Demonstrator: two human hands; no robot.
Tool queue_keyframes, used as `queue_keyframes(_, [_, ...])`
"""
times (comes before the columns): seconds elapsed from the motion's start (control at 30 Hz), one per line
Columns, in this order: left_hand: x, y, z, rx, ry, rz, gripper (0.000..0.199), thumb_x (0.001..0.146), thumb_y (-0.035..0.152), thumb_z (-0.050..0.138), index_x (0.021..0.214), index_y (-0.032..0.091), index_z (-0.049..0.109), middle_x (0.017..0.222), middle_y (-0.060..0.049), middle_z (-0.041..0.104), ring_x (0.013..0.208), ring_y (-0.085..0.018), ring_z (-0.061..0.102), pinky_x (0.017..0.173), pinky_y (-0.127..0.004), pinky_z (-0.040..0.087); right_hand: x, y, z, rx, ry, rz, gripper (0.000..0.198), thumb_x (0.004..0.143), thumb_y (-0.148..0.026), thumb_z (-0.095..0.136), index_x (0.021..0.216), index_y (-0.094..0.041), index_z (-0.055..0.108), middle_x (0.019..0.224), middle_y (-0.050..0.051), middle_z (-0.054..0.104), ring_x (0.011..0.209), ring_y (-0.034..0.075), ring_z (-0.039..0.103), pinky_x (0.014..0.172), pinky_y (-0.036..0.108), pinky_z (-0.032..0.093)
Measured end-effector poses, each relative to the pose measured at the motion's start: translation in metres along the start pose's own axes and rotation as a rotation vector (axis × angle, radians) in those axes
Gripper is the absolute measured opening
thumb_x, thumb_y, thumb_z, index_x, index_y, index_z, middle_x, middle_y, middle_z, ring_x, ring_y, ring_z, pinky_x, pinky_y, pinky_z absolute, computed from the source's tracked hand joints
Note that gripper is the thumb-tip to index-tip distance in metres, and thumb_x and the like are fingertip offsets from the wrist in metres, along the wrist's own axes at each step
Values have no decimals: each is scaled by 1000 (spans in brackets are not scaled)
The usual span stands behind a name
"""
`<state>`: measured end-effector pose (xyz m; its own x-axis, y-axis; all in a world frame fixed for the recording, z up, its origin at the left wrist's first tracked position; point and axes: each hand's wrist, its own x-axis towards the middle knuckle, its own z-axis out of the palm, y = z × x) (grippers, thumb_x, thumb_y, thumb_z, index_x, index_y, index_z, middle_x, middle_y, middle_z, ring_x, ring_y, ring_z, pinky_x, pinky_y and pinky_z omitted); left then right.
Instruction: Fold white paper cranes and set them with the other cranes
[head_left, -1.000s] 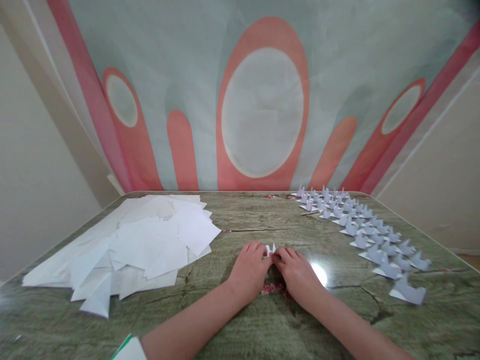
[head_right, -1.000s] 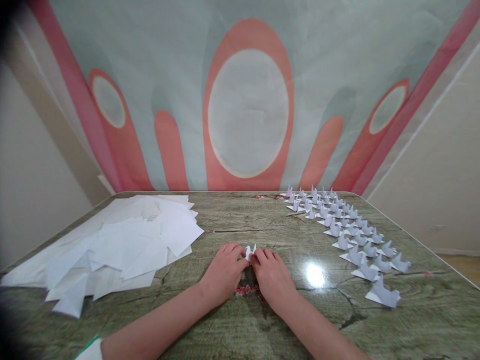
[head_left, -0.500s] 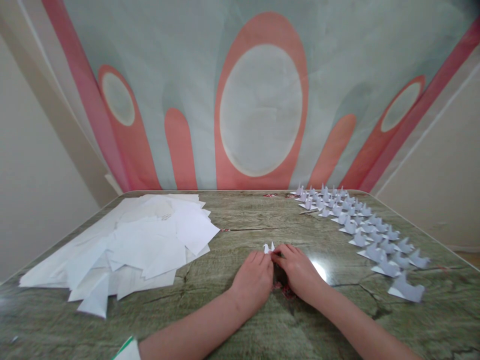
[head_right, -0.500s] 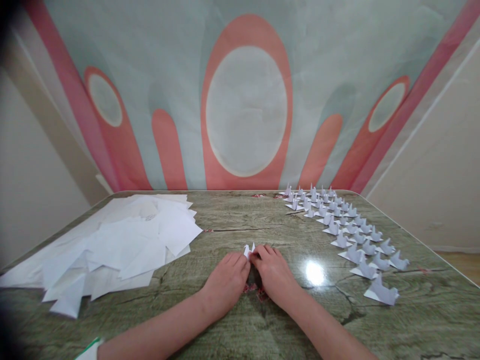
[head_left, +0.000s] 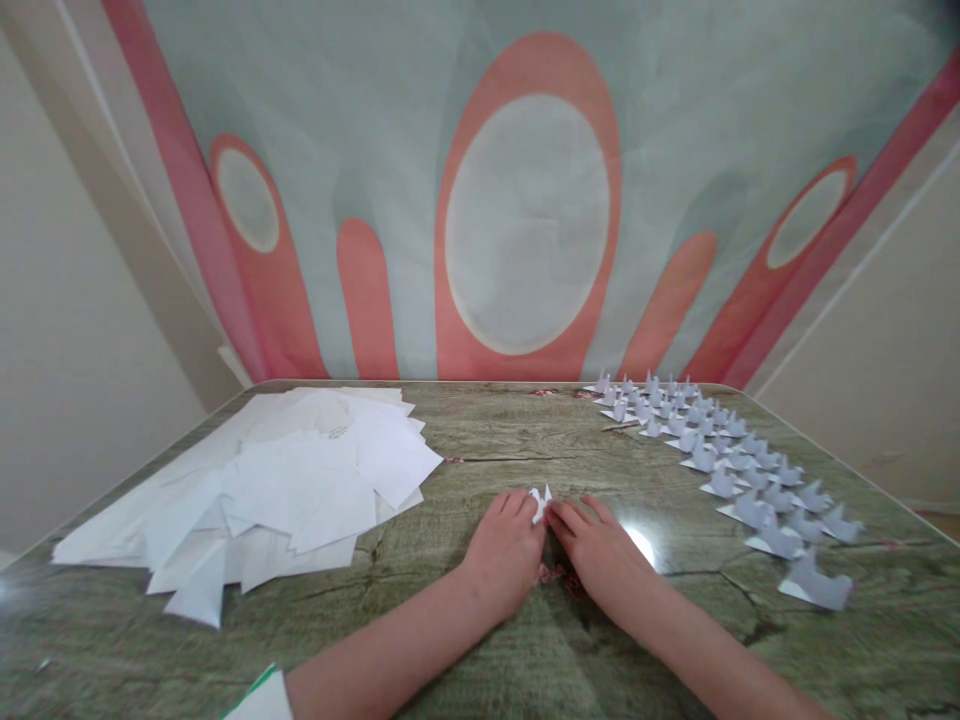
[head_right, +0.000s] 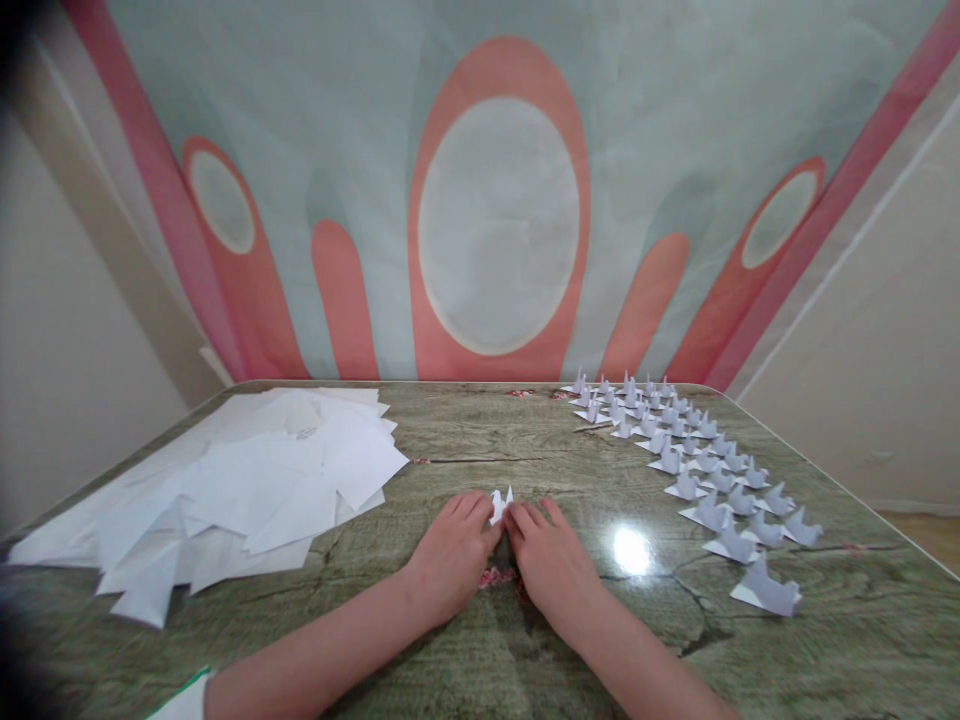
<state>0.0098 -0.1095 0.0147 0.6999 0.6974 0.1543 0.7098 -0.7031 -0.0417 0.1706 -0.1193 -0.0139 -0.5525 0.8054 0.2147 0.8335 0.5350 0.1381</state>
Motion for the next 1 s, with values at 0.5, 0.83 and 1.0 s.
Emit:
queue_keyframes(0.5, [-2, -2, -1, 13, 35, -7, 23, 86, 21, 46, 100, 13, 63, 101, -12, 57, 108, -26, 43, 94, -39, 33, -1, -15, 0, -119, -29, 46, 37, 78, -3, 45, 111, -7, 60, 117, 17, 57, 106, 27, 52, 92, 42, 41])
queue_keyframes(0.83, [1, -3, 0, 17, 22, 7, 19, 84, 19, 49, 90, 10, 65, 98, -12, 59, 107, -26, 45, 93, -38, 34, 2, -13, -5, -45, -96, 108, 31, 80, -4, 45, 105, -10, 63, 110, 15, 60, 97, 26, 54, 80, 37, 43])
queue_keyframes(1.0, [2, -6, 4, -25, 74, 24, 15, 84, 17, 50, 84, 11, 64, 89, -10, 57, 98, -23, 48, 89, -37, 38, 5, -3, -5, 174, 8, 191, 25, 80, -6, 48, 92, -18, 66, 92, 8, 63, 87, 21, 55, 81, 34, 39])
